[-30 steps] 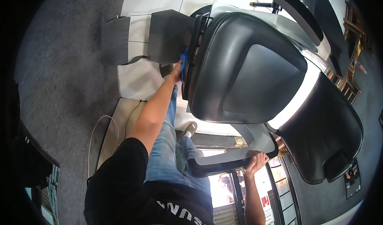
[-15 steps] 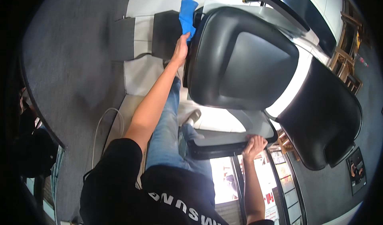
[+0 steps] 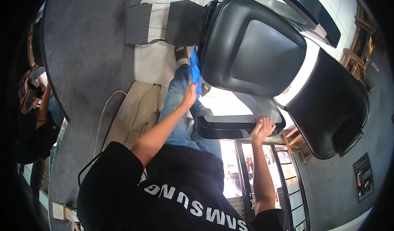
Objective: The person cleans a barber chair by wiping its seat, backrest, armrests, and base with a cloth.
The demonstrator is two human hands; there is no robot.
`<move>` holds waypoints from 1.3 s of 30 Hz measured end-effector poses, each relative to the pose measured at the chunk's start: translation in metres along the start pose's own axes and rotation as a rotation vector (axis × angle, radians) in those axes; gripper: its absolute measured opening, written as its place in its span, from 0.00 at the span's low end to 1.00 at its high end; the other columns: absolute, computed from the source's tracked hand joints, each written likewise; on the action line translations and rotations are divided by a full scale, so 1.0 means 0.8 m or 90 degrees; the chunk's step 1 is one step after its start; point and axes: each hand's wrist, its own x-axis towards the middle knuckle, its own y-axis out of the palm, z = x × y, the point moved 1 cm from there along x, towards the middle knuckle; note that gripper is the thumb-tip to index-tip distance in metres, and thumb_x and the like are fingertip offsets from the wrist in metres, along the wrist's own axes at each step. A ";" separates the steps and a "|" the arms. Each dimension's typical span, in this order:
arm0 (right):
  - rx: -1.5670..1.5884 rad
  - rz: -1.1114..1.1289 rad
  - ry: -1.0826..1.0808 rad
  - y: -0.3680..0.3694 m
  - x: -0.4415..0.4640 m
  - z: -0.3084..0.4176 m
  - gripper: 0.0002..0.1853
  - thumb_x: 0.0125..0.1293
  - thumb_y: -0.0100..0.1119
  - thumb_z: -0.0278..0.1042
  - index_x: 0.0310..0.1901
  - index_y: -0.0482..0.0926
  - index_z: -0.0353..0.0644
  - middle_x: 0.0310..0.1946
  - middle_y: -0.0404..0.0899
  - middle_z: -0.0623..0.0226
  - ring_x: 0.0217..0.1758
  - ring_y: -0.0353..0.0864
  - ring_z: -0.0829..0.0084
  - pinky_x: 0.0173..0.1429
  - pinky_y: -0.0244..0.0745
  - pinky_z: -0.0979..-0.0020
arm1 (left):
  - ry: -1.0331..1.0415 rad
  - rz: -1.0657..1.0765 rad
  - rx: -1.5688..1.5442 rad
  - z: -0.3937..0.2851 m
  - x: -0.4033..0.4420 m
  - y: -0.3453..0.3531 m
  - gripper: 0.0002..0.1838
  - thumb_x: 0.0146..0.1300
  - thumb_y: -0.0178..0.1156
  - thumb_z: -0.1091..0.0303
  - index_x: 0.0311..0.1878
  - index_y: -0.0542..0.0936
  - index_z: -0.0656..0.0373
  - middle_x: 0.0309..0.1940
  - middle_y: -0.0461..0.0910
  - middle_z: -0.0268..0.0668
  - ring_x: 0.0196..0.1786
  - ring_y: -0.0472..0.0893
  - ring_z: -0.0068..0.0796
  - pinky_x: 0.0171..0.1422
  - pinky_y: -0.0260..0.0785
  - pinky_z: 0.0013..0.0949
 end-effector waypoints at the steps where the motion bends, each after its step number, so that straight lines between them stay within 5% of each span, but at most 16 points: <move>1: 0.000 0.007 0.004 0.001 -0.001 -0.001 0.21 0.79 0.39 0.40 0.32 0.81 0.45 0.31 0.80 0.67 0.39 0.77 0.62 0.54 0.60 0.61 | -0.102 0.030 -0.079 -0.002 -0.016 -0.002 0.23 0.78 0.44 0.59 0.59 0.77 0.69 0.57 0.78 0.65 0.60 0.77 0.64 0.66 0.68 0.49; 3: 0.001 0.009 0.006 0.000 -0.001 -0.003 0.21 0.79 0.39 0.40 0.33 0.81 0.44 0.32 0.80 0.66 0.39 0.77 0.62 0.54 0.61 0.61 | -0.338 -0.062 -0.283 -0.016 -0.036 -0.005 0.27 0.78 0.42 0.54 0.59 0.79 0.70 0.55 0.80 0.64 0.61 0.77 0.63 0.66 0.67 0.48; 5: 0.001 0.000 0.002 0.000 -0.002 -0.003 0.21 0.78 0.39 0.40 0.33 0.81 0.44 0.32 0.81 0.66 0.40 0.77 0.62 0.54 0.61 0.61 | -0.297 -0.195 -0.285 -0.021 -0.046 0.006 0.28 0.79 0.42 0.54 0.59 0.77 0.74 0.55 0.81 0.60 0.60 0.78 0.60 0.66 0.66 0.47; 8: -0.002 0.001 0.003 0.001 -0.002 -0.001 0.20 0.78 0.40 0.40 0.33 0.82 0.45 0.32 0.81 0.67 0.40 0.77 0.62 0.55 0.61 0.61 | -0.113 -0.158 -0.227 -0.071 -0.036 0.015 0.29 0.79 0.43 0.56 0.64 0.75 0.77 0.64 0.77 0.60 0.68 0.74 0.59 0.74 0.62 0.46; 9: -0.003 -0.001 0.006 0.003 -0.004 -0.006 0.20 0.78 0.40 0.40 0.33 0.82 0.45 0.32 0.81 0.67 0.40 0.78 0.62 0.55 0.62 0.61 | -0.005 -0.169 -0.099 -0.025 -0.023 0.051 0.30 0.79 0.47 0.59 0.70 0.69 0.79 0.72 0.70 0.61 0.78 0.64 0.59 0.83 0.51 0.51; 12: -0.011 -0.005 0.009 0.004 -0.005 -0.006 0.21 0.78 0.40 0.40 0.32 0.82 0.46 0.32 0.81 0.67 0.40 0.78 0.62 0.55 0.62 0.61 | 0.073 -0.205 0.205 -0.049 -0.027 0.075 0.32 0.77 0.51 0.61 0.73 0.66 0.79 0.77 0.62 0.60 0.84 0.53 0.60 0.87 0.41 0.59; 20: 0.019 -0.057 -0.016 0.007 -0.006 -0.005 0.17 0.75 0.45 0.33 0.30 0.82 0.44 0.28 0.80 0.68 0.36 0.77 0.62 0.52 0.62 0.61 | 0.139 -0.186 0.334 -0.039 -0.033 0.083 0.26 0.73 0.53 0.63 0.63 0.76 0.78 0.72 0.67 0.60 0.82 0.57 0.62 0.85 0.39 0.65; 29: 0.020 -0.118 -0.021 0.015 -0.009 -0.009 0.18 0.75 0.47 0.35 0.28 0.83 0.44 0.25 0.81 0.68 0.35 0.80 0.60 0.51 0.63 0.60 | 0.121 -0.359 0.237 -0.045 -0.035 0.171 0.23 0.75 0.54 0.62 0.59 0.76 0.78 0.69 0.66 0.66 0.79 0.58 0.70 0.81 0.44 0.73; 32: 0.036 -0.133 -0.028 0.013 -0.010 -0.008 0.18 0.75 0.48 0.36 0.28 0.83 0.46 0.26 0.82 0.68 0.36 0.81 0.60 0.51 0.63 0.59 | 0.230 -0.387 0.249 -0.057 -0.060 0.219 0.23 0.76 0.54 0.61 0.59 0.77 0.76 0.69 0.67 0.67 0.77 0.62 0.70 0.80 0.49 0.73; 34: 0.039 -0.130 -0.025 0.011 -0.011 -0.006 0.18 0.75 0.49 0.37 0.28 0.83 0.46 0.27 0.83 0.68 0.37 0.81 0.61 0.51 0.63 0.58 | 0.381 -0.254 0.415 -0.059 -0.082 0.246 0.22 0.77 0.53 0.61 0.60 0.77 0.73 0.68 0.71 0.62 0.75 0.69 0.63 0.79 0.54 0.69; 39: 0.023 -0.115 -0.020 0.012 -0.012 -0.009 0.17 0.74 0.51 0.37 0.27 0.84 0.46 0.27 0.84 0.67 0.37 0.82 0.61 0.52 0.64 0.58 | 0.481 -0.206 0.317 -0.091 -0.087 0.293 0.23 0.77 0.52 0.57 0.64 0.78 0.64 0.69 0.74 0.53 0.74 0.72 0.51 0.79 0.56 0.65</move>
